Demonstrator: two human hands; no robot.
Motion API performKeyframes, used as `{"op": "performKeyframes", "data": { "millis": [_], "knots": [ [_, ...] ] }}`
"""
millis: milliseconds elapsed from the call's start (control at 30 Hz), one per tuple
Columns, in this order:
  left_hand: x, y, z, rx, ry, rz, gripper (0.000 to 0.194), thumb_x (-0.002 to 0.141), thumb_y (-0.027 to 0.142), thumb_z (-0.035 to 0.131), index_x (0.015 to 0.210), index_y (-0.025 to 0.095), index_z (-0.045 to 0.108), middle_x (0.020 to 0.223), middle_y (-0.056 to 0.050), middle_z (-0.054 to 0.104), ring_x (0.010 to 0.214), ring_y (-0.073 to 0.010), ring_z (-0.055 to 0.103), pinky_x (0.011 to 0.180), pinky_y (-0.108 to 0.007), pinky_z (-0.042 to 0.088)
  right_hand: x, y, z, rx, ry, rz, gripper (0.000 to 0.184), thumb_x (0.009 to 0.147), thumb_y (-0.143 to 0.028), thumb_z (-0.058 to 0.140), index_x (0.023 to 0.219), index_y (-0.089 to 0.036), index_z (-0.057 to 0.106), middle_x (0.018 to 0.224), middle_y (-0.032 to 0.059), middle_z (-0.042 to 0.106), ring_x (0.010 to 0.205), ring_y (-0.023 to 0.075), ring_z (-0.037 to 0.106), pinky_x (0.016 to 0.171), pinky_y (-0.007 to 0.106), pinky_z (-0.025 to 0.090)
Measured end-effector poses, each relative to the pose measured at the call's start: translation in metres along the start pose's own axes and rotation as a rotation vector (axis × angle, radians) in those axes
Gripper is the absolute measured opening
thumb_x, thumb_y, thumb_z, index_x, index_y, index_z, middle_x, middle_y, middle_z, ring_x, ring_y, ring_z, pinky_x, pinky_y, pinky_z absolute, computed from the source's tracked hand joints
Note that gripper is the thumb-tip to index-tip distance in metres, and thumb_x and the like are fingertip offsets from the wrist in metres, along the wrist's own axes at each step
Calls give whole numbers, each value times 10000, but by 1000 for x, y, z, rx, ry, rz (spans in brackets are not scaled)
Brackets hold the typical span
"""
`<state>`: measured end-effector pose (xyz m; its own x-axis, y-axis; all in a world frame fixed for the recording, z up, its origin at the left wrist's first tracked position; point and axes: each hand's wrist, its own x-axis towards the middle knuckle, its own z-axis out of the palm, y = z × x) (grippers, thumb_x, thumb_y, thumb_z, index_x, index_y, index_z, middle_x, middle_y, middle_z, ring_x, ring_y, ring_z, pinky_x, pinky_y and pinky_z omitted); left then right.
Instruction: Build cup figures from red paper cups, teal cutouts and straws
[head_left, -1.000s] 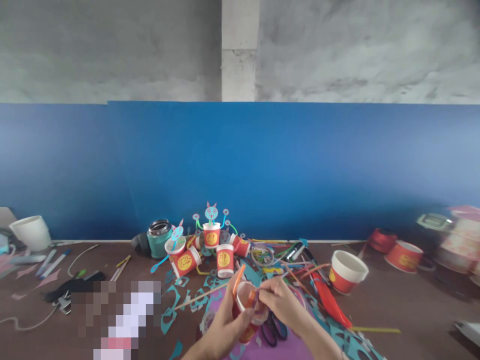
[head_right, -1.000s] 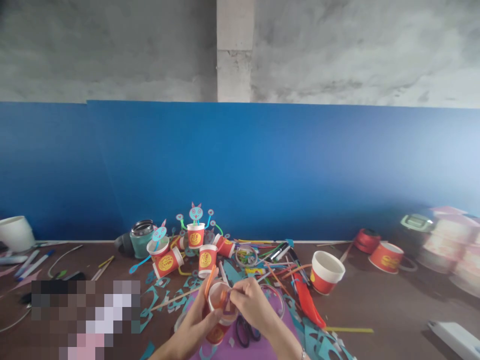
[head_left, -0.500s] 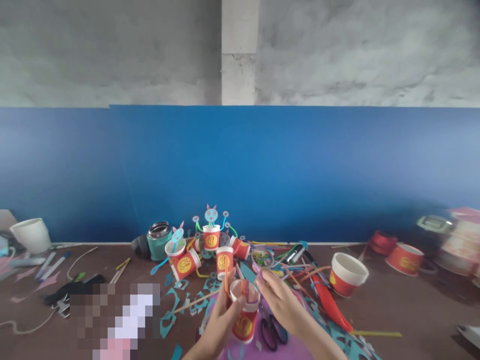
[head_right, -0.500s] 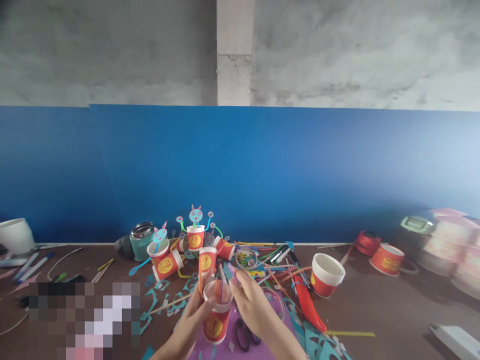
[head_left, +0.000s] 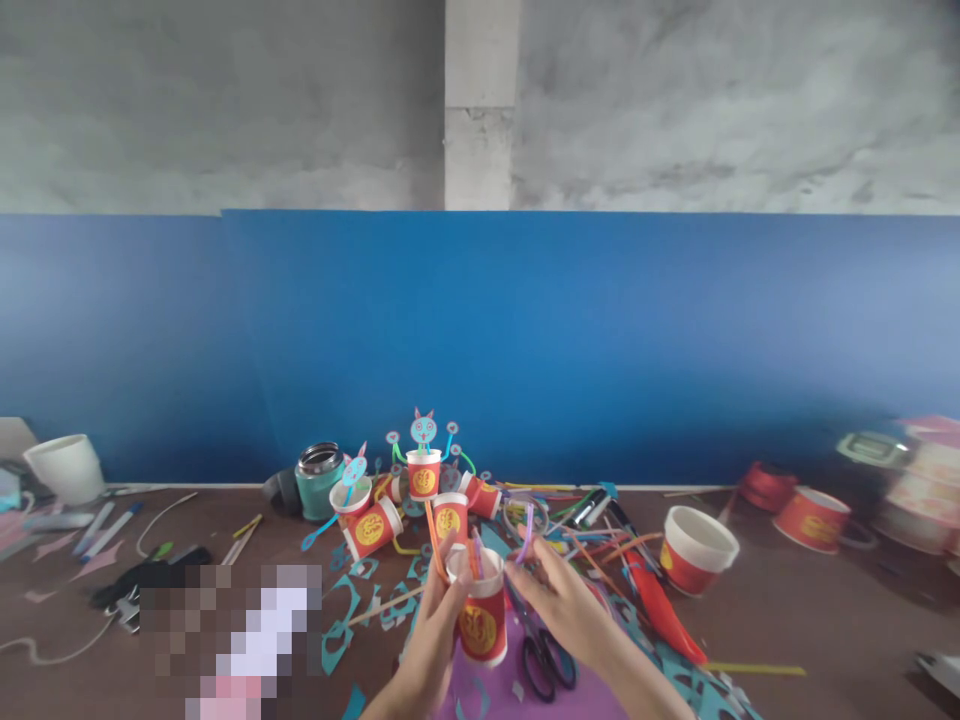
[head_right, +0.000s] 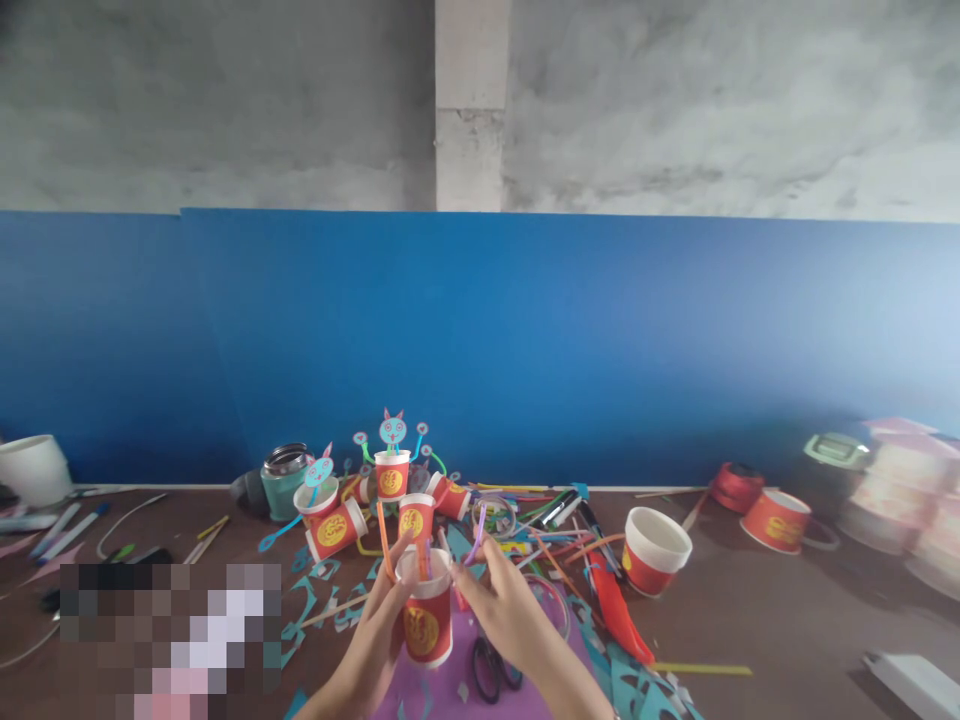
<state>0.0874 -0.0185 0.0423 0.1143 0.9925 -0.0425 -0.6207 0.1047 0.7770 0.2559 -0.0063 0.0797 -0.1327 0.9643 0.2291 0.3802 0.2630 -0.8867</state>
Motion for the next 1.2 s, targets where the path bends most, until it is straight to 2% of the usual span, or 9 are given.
{"op": "performKeyframes", "data": {
  "millis": [200,267,367,433,533,600,800,967,1200],
  "knots": [
    [2,-4,-2,48,19,11,781,723,463,704,1403,333,341,1415,-39,470,1333,-289,360,1101,-398,282,5,3,2,-215,104,-19,277,845,-412,467,810,-166,590,588,3,555,509,154,502,523,257,406],
    [5,-9,-7,82,15,3,778,729,466,696,1406,322,339,1417,-45,466,1341,-292,345,1105,-408,274,5,3,3,-274,147,-82,260,852,-364,452,851,-154,604,661,38,604,589,181,561,582,267,435],
    [8,-17,-15,139,-19,13,760,740,447,690,1404,314,347,1450,-44,420,1356,-299,313,1116,-426,251,2,2,7,-310,167,-235,259,884,-285,400,961,-158,613,909,105,652,833,216,615,740,279,456],
    [9,-19,-18,168,-49,36,752,739,436,693,1400,310,357,1479,-35,370,1363,-299,297,1122,-421,241,1,0,8,-340,130,-290,260,901,-235,366,908,-175,619,904,94,639,845,201,607,741,262,449],
    [7,-17,-17,208,-102,49,729,750,418,688,1395,291,373,1499,-35,332,1374,-296,272,1127,-413,233,-2,-4,8,-425,78,-276,311,904,-190,350,692,-182,578,713,41,569,672,162,565,625,236,417],
    [4,-14,-14,230,-153,41,704,763,404,678,1391,278,385,1488,-41,354,1381,-296,254,1130,-420,225,-3,-6,8,-467,54,-262,322,891,-159,360,632,-180,550,667,22,533,630,147,540,590,227,389],
    [0,-15,-11,260,-235,14,685,747,423,683,1366,286,424,1443,-22,430,1401,-294,180,1136,-439,200,-7,-4,8,-555,-3,-216,319,827,-60,350,638,-175,581,676,16,540,636,139,560,583,218,370],
    [3,-17,-16,283,-197,25,666,770,410,665,1373,286,411,1444,-34,428,1371,-291,277,1129,-437,220,-8,-8,6,-662,-53,-200,300,893,-135,336,790,-178,614,826,49,591,727,159,617,636,234,410],
    [4,-19,-16,341,-187,94,702,779,422,656,1398,266,365,1480,-54,367,1372,-300,273,1126,-427,230,-9,-16,6,-741,26,-167,267,888,-153,398,892,-176,664,893,84,656,798,193,660,678,249,460]
  ]
}}
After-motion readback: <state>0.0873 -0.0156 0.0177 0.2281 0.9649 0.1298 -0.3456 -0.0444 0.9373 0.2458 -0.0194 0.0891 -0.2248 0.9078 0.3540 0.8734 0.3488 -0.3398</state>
